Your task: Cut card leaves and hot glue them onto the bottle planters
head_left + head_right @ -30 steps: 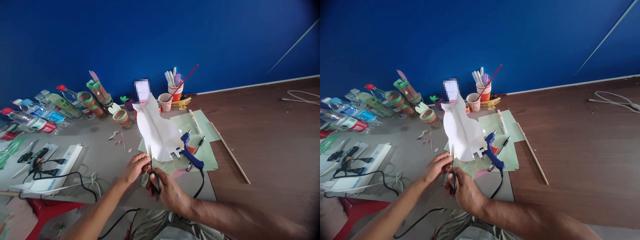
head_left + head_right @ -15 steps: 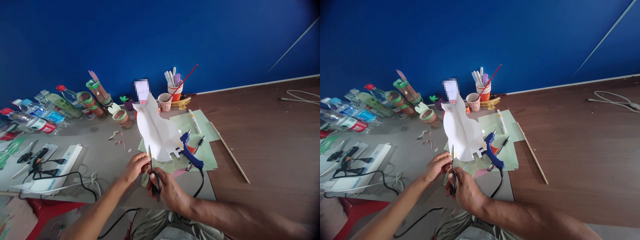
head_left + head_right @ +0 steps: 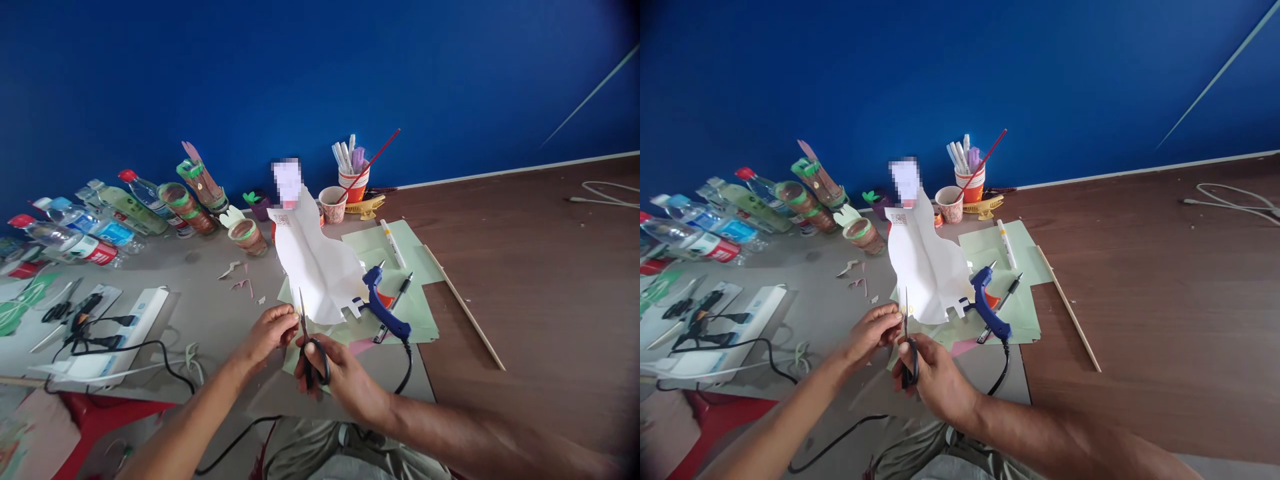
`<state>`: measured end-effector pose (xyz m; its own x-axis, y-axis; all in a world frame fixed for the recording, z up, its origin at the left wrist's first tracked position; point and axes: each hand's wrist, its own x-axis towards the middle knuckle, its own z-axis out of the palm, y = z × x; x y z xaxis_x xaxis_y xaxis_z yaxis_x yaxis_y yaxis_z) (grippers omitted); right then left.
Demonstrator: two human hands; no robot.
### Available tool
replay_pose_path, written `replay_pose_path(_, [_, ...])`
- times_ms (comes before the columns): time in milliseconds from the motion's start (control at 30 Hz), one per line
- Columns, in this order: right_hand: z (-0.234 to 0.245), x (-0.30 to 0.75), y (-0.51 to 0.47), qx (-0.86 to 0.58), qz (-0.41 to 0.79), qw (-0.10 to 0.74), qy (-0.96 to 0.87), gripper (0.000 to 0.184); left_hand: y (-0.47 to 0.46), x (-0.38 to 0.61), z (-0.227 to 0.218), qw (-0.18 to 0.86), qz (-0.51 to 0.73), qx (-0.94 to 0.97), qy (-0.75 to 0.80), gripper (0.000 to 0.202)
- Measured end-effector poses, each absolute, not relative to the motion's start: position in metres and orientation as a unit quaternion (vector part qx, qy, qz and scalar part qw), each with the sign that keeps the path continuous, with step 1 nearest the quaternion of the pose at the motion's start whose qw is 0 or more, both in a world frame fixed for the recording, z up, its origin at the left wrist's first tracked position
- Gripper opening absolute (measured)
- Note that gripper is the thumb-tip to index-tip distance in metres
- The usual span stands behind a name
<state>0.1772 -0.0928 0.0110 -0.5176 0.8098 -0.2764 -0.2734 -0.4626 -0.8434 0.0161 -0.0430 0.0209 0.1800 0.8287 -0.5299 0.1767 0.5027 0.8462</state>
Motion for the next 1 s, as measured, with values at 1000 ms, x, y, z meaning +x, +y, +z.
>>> replay_pose_path(1000, [0.017, 0.181, -0.079, -0.304, 0.839, 0.280, -0.353, 0.054, -0.047, -0.019, 0.006, 0.698, 0.271, 0.457, 0.480, 0.029])
